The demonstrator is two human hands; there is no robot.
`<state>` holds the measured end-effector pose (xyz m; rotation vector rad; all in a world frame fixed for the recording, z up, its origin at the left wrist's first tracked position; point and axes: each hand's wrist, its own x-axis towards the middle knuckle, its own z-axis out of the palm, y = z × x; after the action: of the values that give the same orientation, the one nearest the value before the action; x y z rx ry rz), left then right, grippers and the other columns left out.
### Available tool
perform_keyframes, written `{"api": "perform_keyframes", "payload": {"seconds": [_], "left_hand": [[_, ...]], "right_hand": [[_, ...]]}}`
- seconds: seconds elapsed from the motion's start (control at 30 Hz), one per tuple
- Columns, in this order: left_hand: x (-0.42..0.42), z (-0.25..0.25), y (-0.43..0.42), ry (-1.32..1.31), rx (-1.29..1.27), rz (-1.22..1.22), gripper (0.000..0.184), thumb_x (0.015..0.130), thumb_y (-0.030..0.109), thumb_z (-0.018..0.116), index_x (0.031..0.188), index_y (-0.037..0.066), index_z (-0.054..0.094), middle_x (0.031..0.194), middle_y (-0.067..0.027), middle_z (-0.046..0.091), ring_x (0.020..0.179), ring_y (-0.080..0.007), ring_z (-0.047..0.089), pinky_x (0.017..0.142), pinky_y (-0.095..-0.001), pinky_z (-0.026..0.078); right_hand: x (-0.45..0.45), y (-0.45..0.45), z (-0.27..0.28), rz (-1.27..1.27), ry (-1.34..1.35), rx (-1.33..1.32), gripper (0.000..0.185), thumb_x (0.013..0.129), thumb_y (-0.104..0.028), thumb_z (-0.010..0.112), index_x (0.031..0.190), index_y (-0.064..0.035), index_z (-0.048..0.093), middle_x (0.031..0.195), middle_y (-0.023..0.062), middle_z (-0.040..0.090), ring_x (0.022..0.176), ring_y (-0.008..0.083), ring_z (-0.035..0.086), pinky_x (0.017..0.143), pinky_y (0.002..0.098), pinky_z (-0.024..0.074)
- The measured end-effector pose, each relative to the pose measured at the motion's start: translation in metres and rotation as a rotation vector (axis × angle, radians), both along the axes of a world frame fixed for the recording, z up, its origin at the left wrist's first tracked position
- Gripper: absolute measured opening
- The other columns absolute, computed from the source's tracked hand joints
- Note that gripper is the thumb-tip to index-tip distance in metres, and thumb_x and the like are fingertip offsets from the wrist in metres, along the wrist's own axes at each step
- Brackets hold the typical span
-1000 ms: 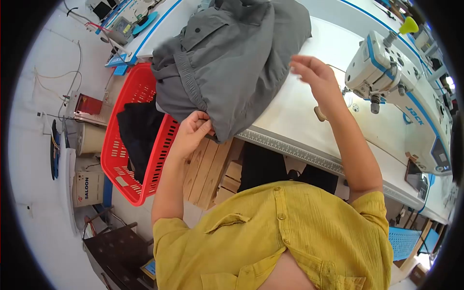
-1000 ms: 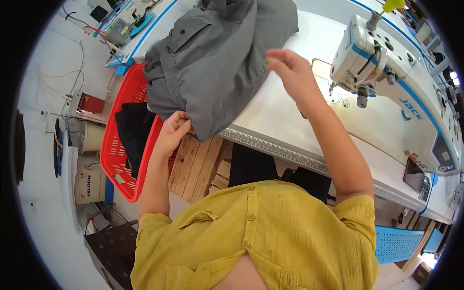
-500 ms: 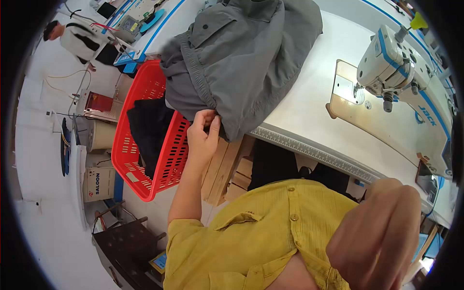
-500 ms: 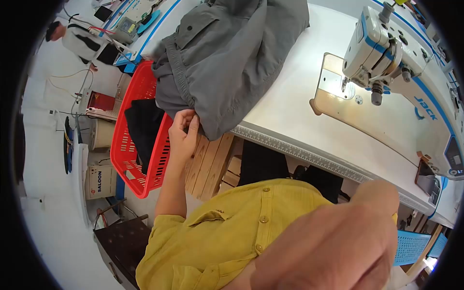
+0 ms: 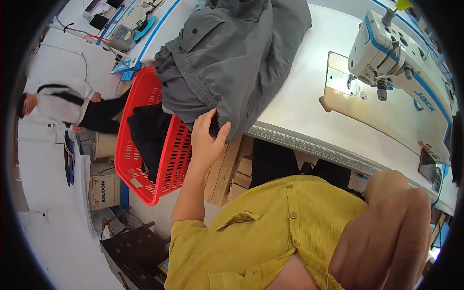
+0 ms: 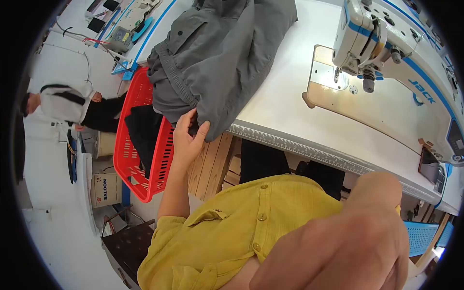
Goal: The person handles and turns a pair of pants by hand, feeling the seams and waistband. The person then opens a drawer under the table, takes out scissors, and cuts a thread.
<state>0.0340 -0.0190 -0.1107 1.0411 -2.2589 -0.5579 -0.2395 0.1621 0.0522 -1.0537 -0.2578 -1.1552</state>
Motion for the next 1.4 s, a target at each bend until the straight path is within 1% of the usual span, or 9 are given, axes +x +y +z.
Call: {"api": "perform_keyframes", "payload": {"seconds": [0.13, 0.2, 0.3, 0.47, 0.6, 0.77, 0.97, 1.1, 1.4], "left_hand": [[-0.002, 0.000, 0.002, -0.038, -0.029, 0.014, 0.044, 0.086, 0.022, 0.069, 0.120, -0.003, 0.058, 0.109, -0.0161, 0.062, 0.094, -0.0299, 0.059, 0.085, -0.0348, 0.047], [-0.005, 0.000, 0.003, -0.020, -0.057, -0.014, 0.043, 0.085, 0.022, 0.069, 0.119, -0.003, 0.059, 0.109, -0.0153, 0.061, 0.092, -0.0281, 0.059, 0.082, -0.0336, 0.047], [-0.010, 0.002, 0.007, -0.004, -0.082, -0.048, 0.042, 0.085, 0.022, 0.070, 0.117, -0.003, 0.060, 0.108, -0.0146, 0.061, 0.089, -0.0264, 0.059, 0.079, -0.0323, 0.047], [-0.022, 0.018, 0.025, -0.028, 0.096, -0.098, 0.038, 0.085, 0.022, 0.070, 0.113, -0.003, 0.063, 0.105, -0.0131, 0.061, 0.083, -0.0224, 0.059, 0.074, -0.0294, 0.048], [-0.027, 0.016, 0.030, -0.006, 0.240, -0.255, 0.033, 0.085, 0.020, 0.071, 0.107, -0.003, 0.065, 0.098, -0.0111, 0.062, 0.077, -0.0194, 0.058, 0.067, -0.0272, 0.047], [-0.038, 0.010, 0.039, -0.039, 0.397, -0.358, 0.026, 0.085, 0.017, 0.069, 0.101, -0.003, 0.065, 0.091, -0.0093, 0.063, 0.075, -0.0191, 0.058, 0.065, -0.0275, 0.046], [-0.046, 0.006, 0.048, -0.039, 0.434, -0.315, 0.018, 0.085, 0.011, 0.068, 0.095, -0.003, 0.065, 0.087, -0.0068, 0.066, 0.073, -0.0172, 0.058, 0.071, -0.0267, 0.047], [-0.046, 0.004, 0.046, -0.036, 0.388, -0.335, 0.017, 0.087, 0.014, 0.066, 0.092, -0.002, 0.064, 0.085, -0.0077, 0.065, 0.069, -0.0191, 0.057, 0.063, -0.0277, 0.045], [-0.046, 0.003, 0.048, -0.048, 0.372, -0.325, 0.016, 0.087, 0.014, 0.065, 0.092, -0.002, 0.064, 0.085, -0.0067, 0.065, 0.066, -0.0191, 0.055, 0.061, -0.0276, 0.044]], "right_hand": [[0.000, 0.006, 0.003, 0.014, -0.030, -0.006, 0.035, 0.085, -0.021, 0.076, 0.094, 0.0119, 0.068, 0.065, 0.0120, 0.061, 0.041, 0.0142, 0.042, 0.038, 0.0221, 0.0340], [0.014, -0.015, 0.008, 0.027, -0.042, -0.011, 0.036, 0.085, -0.022, 0.076, 0.094, 0.0119, 0.068, 0.065, 0.0118, 0.060, 0.041, 0.0139, 0.042, 0.038, 0.0221, 0.0334], [0.007, -0.003, 0.004, 0.039, -0.061, -0.015, 0.037, 0.085, -0.023, 0.076, 0.094, 0.0119, 0.068, 0.064, 0.0115, 0.060, 0.040, 0.0134, 0.041, 0.037, 0.0220, 0.0325], [-0.005, 0.018, 0.001, 0.059, -0.093, -0.019, 0.038, 0.085, -0.025, 0.075, 0.093, 0.0120, 0.069, 0.062, 0.0110, 0.060, 0.039, 0.0127, 0.039, 0.036, 0.0218, 0.0311], [0.005, 0.009, 0.006, 0.083, -0.118, -0.016, 0.040, 0.085, -0.026, 0.075, 0.092, 0.0121, 0.069, 0.061, 0.0105, 0.059, 0.038, 0.0121, 0.037, 0.036, 0.0217, 0.0300], [0.004, 0.024, 0.001, 0.097, -0.140, -0.026, 0.042, 0.085, -0.028, 0.075, 0.092, 0.0121, 0.069, 0.059, 0.0100, 0.059, 0.037, 0.0114, 0.036, 0.035, 0.0216, 0.0285], [0.008, 0.006, 0.005, 0.111, -0.170, -0.021, 0.043, 0.085, -0.030, 0.075, 0.091, 0.0122, 0.070, 0.057, 0.0095, 0.058, 0.036, 0.0106, 0.034, 0.034, 0.0214, 0.0271], [0.001, 0.011, -0.003, 0.087, -0.155, -0.021, 0.042, 0.086, -0.030, 0.075, 0.092, 0.0114, 0.070, 0.061, 0.0099, 0.059, 0.038, 0.0120, 0.037, 0.037, 0.0222, 0.0297], [-0.012, 0.004, -0.017, 0.005, -0.130, -0.024, 0.039, 0.087, -0.028, 0.074, 0.095, 0.0094, 0.069, 0.068, 0.0110, 0.063, 0.044, 0.0151, 0.043, 0.044, 0.0239, 0.0354]]}}
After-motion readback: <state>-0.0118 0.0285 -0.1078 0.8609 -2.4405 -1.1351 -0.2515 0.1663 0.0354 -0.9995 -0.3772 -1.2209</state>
